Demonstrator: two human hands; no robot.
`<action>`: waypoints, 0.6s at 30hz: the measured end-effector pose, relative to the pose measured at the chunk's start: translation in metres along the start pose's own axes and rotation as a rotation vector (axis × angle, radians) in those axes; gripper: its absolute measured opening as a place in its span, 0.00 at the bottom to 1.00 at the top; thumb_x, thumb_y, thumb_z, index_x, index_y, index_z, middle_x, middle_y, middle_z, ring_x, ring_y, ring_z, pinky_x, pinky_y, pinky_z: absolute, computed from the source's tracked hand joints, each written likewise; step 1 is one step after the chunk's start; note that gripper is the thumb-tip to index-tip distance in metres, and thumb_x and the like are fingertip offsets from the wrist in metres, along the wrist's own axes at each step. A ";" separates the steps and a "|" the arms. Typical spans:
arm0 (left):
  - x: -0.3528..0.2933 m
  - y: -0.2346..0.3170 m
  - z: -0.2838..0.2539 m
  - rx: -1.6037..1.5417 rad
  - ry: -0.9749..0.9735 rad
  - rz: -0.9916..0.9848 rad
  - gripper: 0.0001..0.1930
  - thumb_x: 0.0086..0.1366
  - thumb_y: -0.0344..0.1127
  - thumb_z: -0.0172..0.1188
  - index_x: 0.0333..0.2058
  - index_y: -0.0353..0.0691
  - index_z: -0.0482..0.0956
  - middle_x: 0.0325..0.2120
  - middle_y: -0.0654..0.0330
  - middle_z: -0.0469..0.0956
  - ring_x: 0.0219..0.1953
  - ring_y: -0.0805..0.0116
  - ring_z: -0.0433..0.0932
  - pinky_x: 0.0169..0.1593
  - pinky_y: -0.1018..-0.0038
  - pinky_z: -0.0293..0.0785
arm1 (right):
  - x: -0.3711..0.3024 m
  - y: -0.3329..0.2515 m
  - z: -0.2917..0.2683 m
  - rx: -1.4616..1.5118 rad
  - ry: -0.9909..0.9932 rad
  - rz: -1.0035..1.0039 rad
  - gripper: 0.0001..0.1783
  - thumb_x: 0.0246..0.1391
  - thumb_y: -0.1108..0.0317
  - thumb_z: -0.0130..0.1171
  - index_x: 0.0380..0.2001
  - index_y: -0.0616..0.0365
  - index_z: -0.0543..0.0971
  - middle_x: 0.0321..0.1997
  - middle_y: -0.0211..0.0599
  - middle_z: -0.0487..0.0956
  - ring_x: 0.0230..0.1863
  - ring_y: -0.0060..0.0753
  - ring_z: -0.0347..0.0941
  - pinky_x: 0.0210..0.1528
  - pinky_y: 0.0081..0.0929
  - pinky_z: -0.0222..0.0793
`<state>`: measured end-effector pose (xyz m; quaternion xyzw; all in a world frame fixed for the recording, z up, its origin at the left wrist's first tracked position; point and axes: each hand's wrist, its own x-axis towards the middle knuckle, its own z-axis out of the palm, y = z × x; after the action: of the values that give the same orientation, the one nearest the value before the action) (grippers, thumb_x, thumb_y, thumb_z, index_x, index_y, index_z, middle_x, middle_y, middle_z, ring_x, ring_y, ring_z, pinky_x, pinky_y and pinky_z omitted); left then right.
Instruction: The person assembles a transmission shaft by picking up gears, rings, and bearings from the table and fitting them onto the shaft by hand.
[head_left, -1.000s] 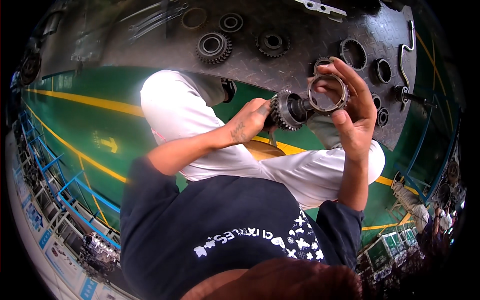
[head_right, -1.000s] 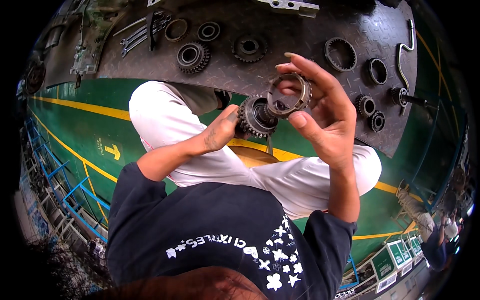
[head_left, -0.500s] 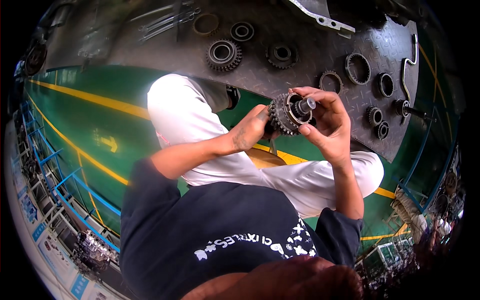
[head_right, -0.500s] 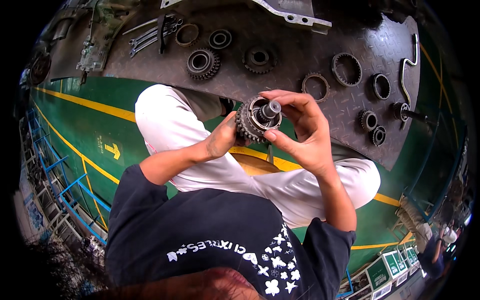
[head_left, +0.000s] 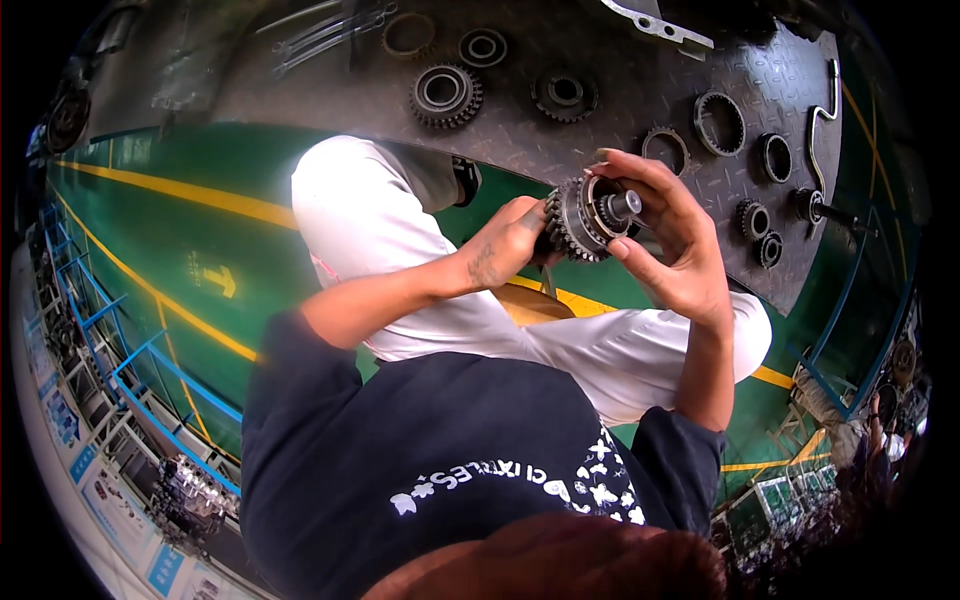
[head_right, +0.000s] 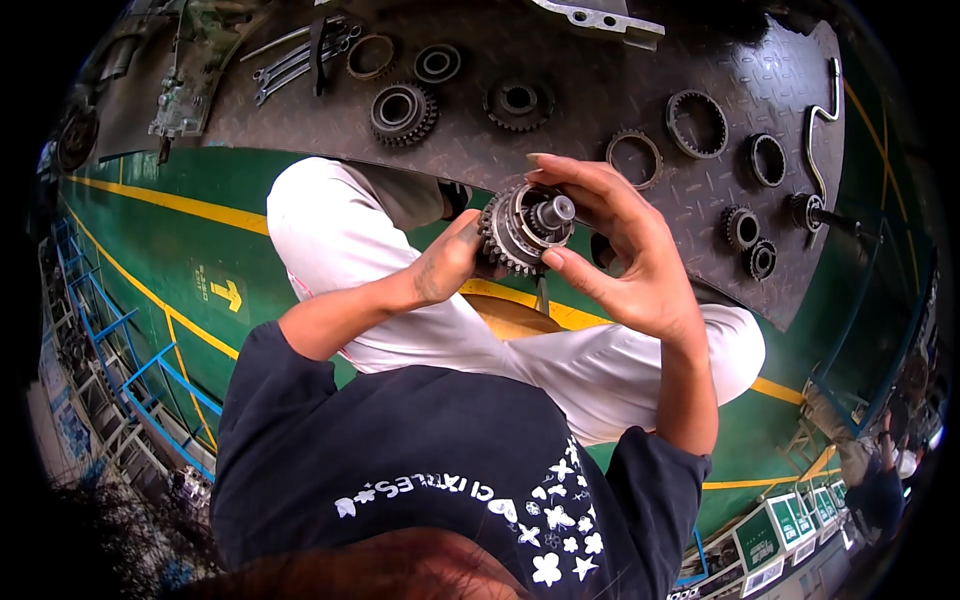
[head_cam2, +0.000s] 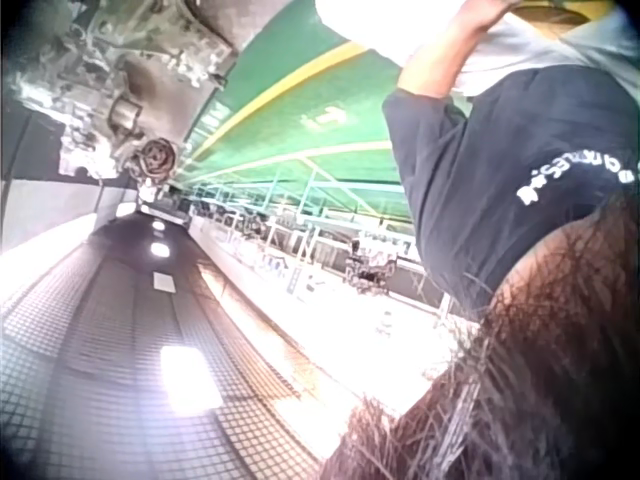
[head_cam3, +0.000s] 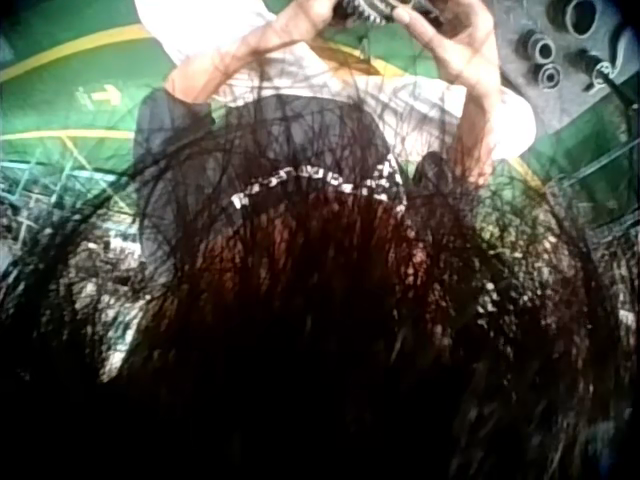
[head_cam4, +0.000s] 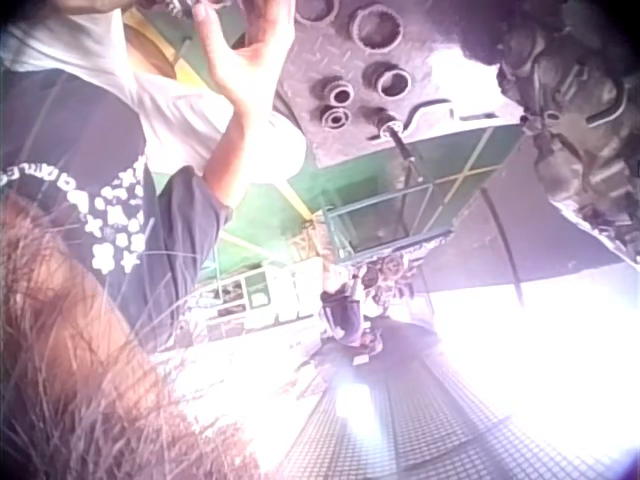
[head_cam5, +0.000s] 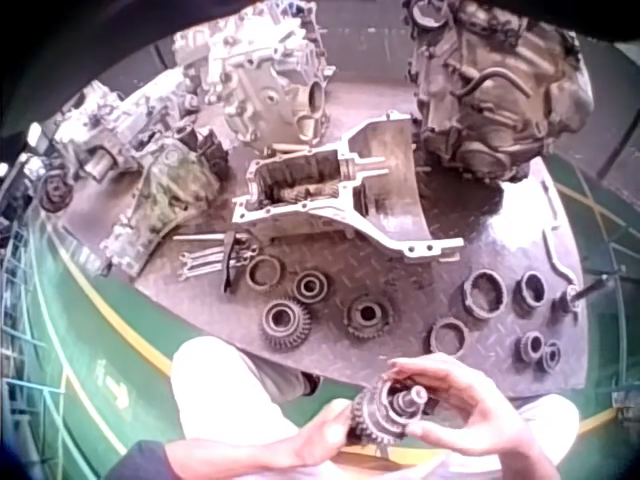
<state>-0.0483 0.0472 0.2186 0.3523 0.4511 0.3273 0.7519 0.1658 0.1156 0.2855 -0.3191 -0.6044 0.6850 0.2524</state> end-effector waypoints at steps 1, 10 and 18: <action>0.001 -0.001 -0.001 0.016 -0.003 0.015 0.42 0.77 0.70 0.30 0.37 0.34 0.79 0.26 0.65 0.76 0.29 0.76 0.70 0.35 0.75 0.68 | -0.001 0.002 0.002 0.027 0.052 -0.037 0.41 0.53 0.76 0.71 0.70 0.64 0.67 0.65 0.45 0.74 0.70 0.40 0.70 0.74 0.37 0.63; 0.000 -0.004 -0.005 0.104 -0.029 0.053 0.36 0.79 0.62 0.31 0.35 0.34 0.77 0.24 0.64 0.74 0.29 0.73 0.68 0.36 0.72 0.67 | -0.007 -0.002 -0.018 0.147 0.276 -0.132 0.43 0.58 0.57 0.67 0.70 0.69 0.65 0.78 0.55 0.61 0.71 0.51 0.70 0.69 0.37 0.70; 0.000 -0.006 0.000 0.038 -0.024 0.034 0.34 0.79 0.58 0.33 0.34 0.32 0.76 0.24 0.63 0.74 0.28 0.72 0.67 0.36 0.71 0.67 | -0.008 -0.006 -0.028 0.380 0.234 -0.018 0.43 0.65 0.46 0.54 0.73 0.65 0.60 0.66 0.61 0.74 0.59 0.47 0.81 0.62 0.29 0.74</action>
<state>-0.0471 0.0443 0.2135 0.3779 0.4419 0.3272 0.7449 0.1914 0.1297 0.2909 -0.3377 -0.4340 0.7426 0.3824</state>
